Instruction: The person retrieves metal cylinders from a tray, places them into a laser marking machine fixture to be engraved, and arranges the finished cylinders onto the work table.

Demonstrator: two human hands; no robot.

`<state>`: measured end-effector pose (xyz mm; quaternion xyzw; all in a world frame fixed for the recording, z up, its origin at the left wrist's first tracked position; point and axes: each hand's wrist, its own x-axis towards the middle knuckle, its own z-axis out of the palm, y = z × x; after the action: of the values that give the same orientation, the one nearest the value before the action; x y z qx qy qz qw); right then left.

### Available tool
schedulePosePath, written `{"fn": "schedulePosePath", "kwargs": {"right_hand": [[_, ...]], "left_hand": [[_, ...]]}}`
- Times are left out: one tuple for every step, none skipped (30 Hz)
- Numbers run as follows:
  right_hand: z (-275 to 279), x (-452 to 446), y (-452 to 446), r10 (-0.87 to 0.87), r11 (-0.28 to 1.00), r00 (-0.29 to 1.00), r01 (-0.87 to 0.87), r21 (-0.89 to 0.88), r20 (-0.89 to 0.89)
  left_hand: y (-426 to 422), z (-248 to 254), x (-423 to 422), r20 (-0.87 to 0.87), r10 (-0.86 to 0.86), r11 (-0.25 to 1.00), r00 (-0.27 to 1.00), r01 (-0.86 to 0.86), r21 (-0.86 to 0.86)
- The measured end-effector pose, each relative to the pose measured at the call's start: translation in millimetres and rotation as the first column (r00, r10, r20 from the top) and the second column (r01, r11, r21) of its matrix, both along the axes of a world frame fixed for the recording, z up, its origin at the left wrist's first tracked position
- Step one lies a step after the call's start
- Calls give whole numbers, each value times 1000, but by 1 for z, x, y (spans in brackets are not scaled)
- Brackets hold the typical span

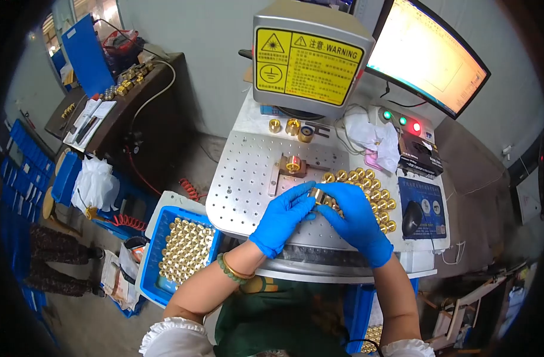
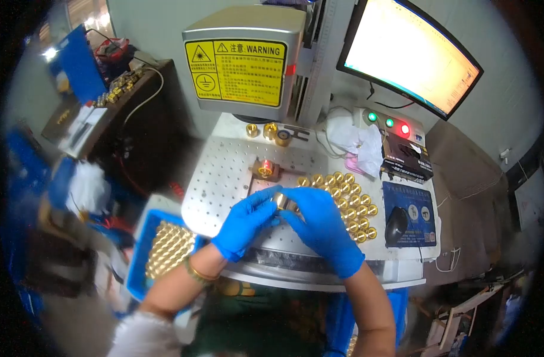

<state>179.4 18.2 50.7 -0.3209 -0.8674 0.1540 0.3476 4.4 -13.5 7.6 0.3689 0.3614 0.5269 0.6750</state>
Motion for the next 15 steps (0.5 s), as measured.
{"fn": "schedulePosePath", "kwargs": {"right_hand": [[-2,-2,5,-15,1000,1000,15,23,22],[-4,-4,11,-33,998,998,30,47,45],[-10,-4,19,-35,999,999,34,-28,-6],[-12,-4,26,-34,999,999,34,-23,-7],[-13,-4,32,-52,998,999,52,-45,-6],[-15,-4,38,-70,995,998,69,-69,-4],[-18,-6,44,-91,991,996,91,-98,9],[-27,-8,54,-90,991,996,91,-99,11],[-37,-11,65,-81,995,997,81,-51,17],[-43,-15,73,-72,997,997,72,-2,22],[-46,-18,79,-70,998,997,70,-3,23],[-49,-21,85,-73,996,996,71,48,56],[-52,-26,90,-78,993,993,70,97,88],[-57,-30,94,-76,993,994,68,94,85],[-62,-34,97,-106,988,988,93,121,108]], "left_hand": [[4,4,-5,-61,11,1000,998,-11,-3],[11,3,-13,-62,15,1000,998,-15,3],[23,-5,-22,-377,251,941,892,-133,311],[36,-13,-29,-551,526,785,648,-119,608],[51,-20,-34,-548,528,781,649,-118,613],[67,-27,-38,-622,673,691,400,-40,721],[80,-34,-42,-611,782,607,124,73,791],[90,-40,-48,-611,782,607,125,70,791],[99,-47,-55,-652,724,639,224,135,757],[100,-44,-57,-687,654,661,315,204,722],[98,-43,-58,-648,690,647,323,126,752],[94,-42,-60,-649,690,648,322,125,751],[87,-41,-63,-630,666,677,400,30,735],[78,-40,-65,-601,643,705,475,-62,706],[68,-40,-65,-604,643,707,471,-63,704]]}}
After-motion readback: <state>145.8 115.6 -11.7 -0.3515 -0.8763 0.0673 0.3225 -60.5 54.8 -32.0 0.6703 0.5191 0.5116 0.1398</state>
